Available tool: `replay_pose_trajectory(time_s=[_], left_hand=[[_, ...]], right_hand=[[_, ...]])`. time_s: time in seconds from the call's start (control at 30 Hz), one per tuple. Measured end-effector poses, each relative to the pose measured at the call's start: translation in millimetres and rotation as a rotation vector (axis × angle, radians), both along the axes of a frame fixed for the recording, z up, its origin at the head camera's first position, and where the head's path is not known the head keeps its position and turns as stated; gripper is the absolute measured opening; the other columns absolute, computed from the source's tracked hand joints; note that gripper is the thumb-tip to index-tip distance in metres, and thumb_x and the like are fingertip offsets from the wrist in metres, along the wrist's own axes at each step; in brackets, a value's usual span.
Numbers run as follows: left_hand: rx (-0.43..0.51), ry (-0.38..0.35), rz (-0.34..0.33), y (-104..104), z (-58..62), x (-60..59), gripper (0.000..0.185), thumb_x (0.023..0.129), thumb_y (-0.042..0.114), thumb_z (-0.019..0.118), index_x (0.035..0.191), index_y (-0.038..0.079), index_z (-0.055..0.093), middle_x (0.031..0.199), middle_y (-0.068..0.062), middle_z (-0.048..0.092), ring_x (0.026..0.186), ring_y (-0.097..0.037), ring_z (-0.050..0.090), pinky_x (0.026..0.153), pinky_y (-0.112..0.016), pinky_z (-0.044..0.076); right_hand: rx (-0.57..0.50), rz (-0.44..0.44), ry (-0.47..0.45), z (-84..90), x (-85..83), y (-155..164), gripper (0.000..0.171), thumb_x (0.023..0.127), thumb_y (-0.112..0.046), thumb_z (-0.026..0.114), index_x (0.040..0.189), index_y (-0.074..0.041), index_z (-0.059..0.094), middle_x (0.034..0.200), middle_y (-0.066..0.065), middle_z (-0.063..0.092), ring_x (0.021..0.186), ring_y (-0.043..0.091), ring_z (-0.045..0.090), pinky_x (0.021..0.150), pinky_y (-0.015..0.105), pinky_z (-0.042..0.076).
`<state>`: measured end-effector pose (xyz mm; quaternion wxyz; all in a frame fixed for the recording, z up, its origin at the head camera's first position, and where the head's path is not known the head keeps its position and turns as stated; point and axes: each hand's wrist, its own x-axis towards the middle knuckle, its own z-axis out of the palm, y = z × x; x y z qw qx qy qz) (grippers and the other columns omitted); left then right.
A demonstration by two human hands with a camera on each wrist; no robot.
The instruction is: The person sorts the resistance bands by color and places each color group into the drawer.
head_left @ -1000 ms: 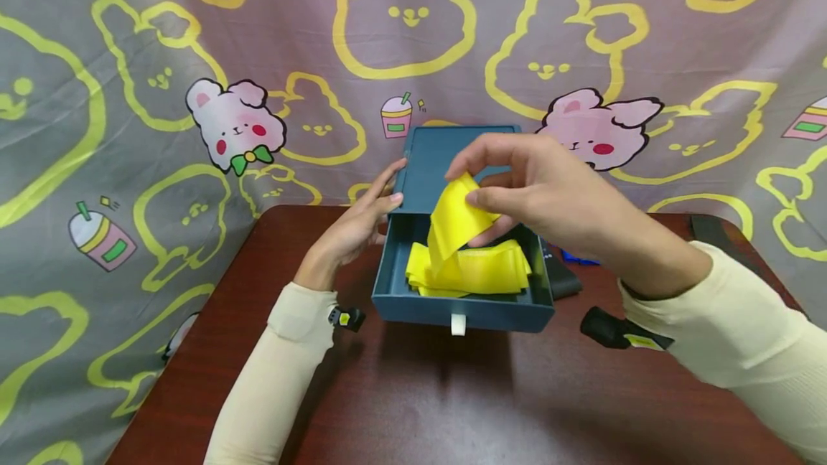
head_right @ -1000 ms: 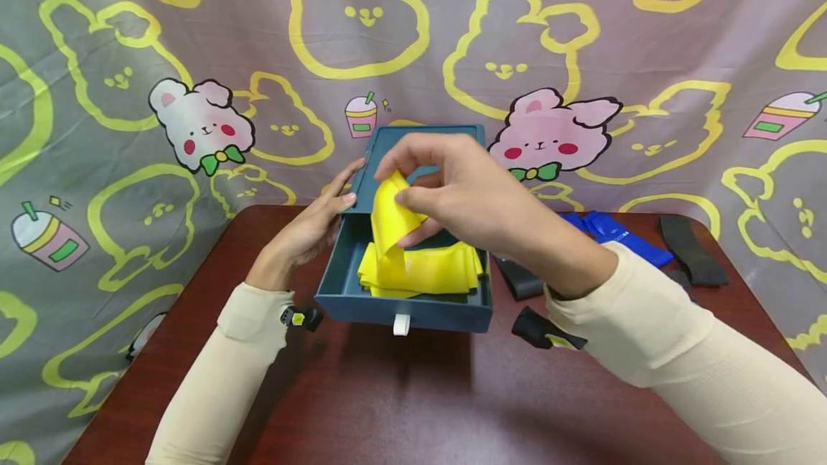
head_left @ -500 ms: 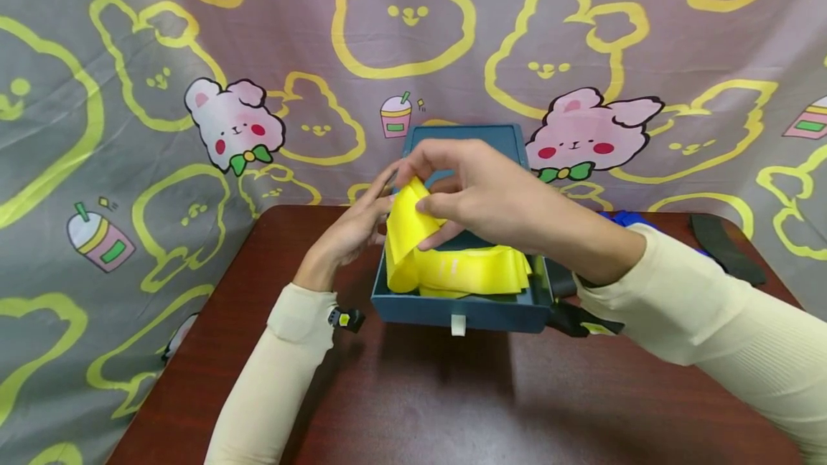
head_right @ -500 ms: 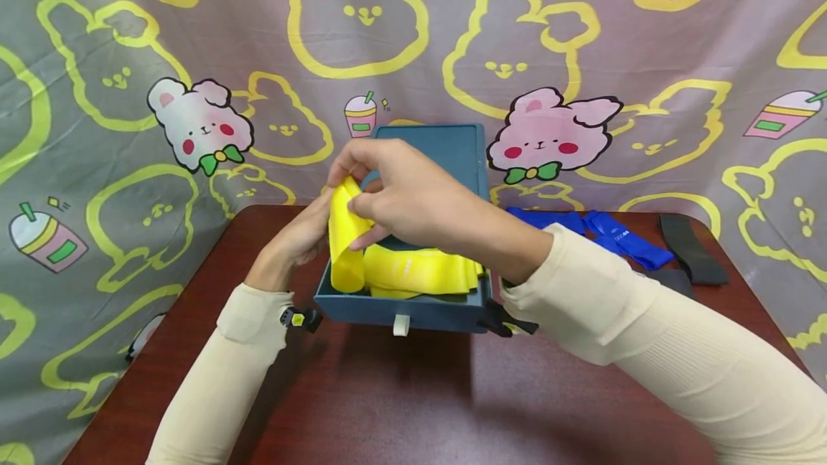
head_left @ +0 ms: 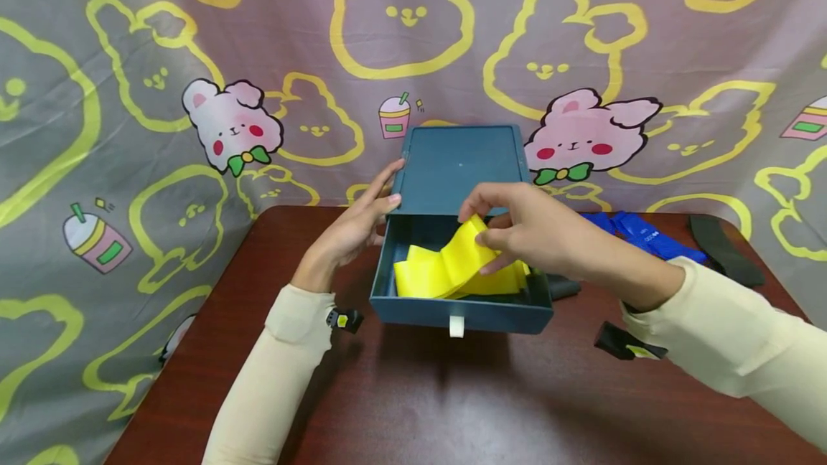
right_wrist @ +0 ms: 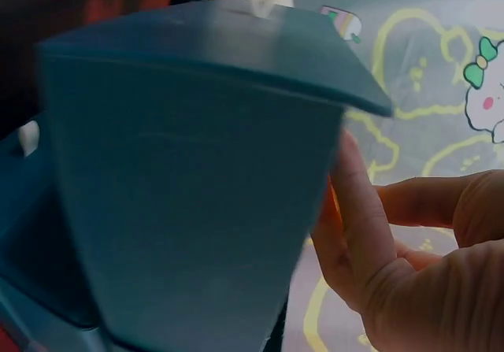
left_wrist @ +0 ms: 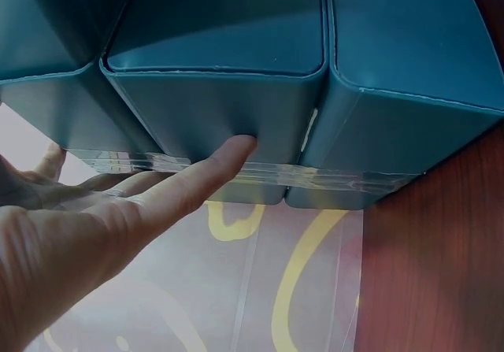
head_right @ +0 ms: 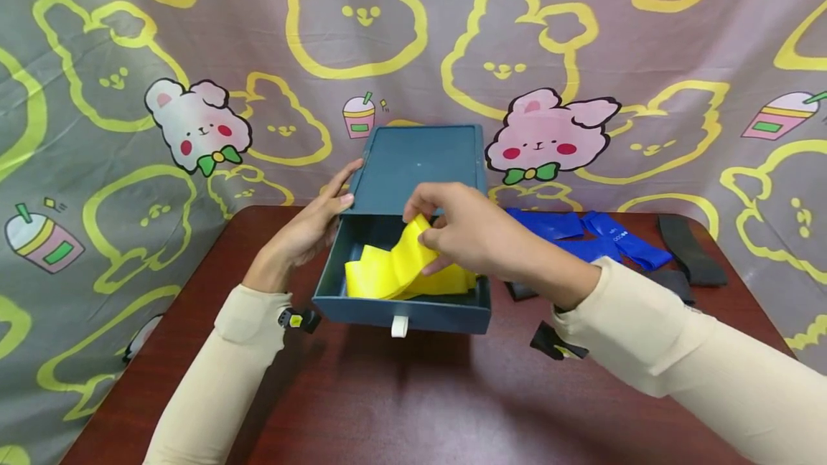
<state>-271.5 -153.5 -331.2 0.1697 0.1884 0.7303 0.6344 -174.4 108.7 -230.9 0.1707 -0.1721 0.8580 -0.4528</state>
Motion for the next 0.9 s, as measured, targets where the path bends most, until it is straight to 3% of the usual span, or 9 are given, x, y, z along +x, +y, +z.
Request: replay_pose_trajectory(time_s=[0.23, 0.57, 0.73, 0.9], left_hand=[[0.019, 0.003, -0.006, -3, -3.5, -2.4, 0.060, 0.100, 0.039, 0.050, 0.149, 0.056, 0.020, 0.164, 0.004, 0.000, 0.132, -0.049, 0.040, 0.090, -0.063, 0.050], [0.027, -0.003, -0.007, -2, -2.5, -1.0, 0.059, 0.099, 0.040, 0.051, 0.147, 0.056, 0.022, 0.164, 0.001, 0.003, 0.131, -0.049, 0.041, 0.091, -0.064, 0.049], [0.027, -0.009, -0.003, -1, -2.2, -1.5, 0.059, 0.099, 0.041, 0.051, 0.147, 0.057, 0.022, 0.164, 0.001, 0.004, 0.131, -0.049, 0.043, 0.090, -0.064, 0.050], [0.027, -0.006, -0.007, -1, -1.2, -0.3, 0.059, 0.100, 0.040, 0.051, 0.148, 0.056, 0.021, 0.164, 0.000, 0.004, 0.130, -0.049, 0.043, 0.090, -0.064, 0.050]], right_hand=[[0.132, -0.026, 0.097, -15.4, 3.5, 4, 0.028, 0.091, 0.003, 0.064, 0.118, -0.005, 0.059, 0.118, 0.019, 0.063, 0.093, 0.027, 0.069, 0.061, 0.031, 0.059], [0.308, -0.033, 0.289, -23.9, 7.1, 9, 0.031, 0.087, 0.005, 0.067, 0.116, -0.003, 0.061, 0.111, 0.018, 0.065, 0.073, 0.018, 0.067, 0.052, 0.023, 0.055], [0.381, -0.061, 0.440, -22.2, 13.0, 13, 0.033, 0.084, 0.007, 0.068, 0.115, -0.003, 0.063, 0.111, 0.015, 0.065, 0.080, 0.023, 0.069, 0.057, 0.026, 0.057], [0.342, -0.086, 0.573, -17.9, 27.0, 28, 0.032, 0.082, 0.004, 0.071, 0.112, -0.005, 0.064, 0.106, 0.013, 0.068, 0.083, 0.024, 0.071, 0.062, 0.032, 0.059]])
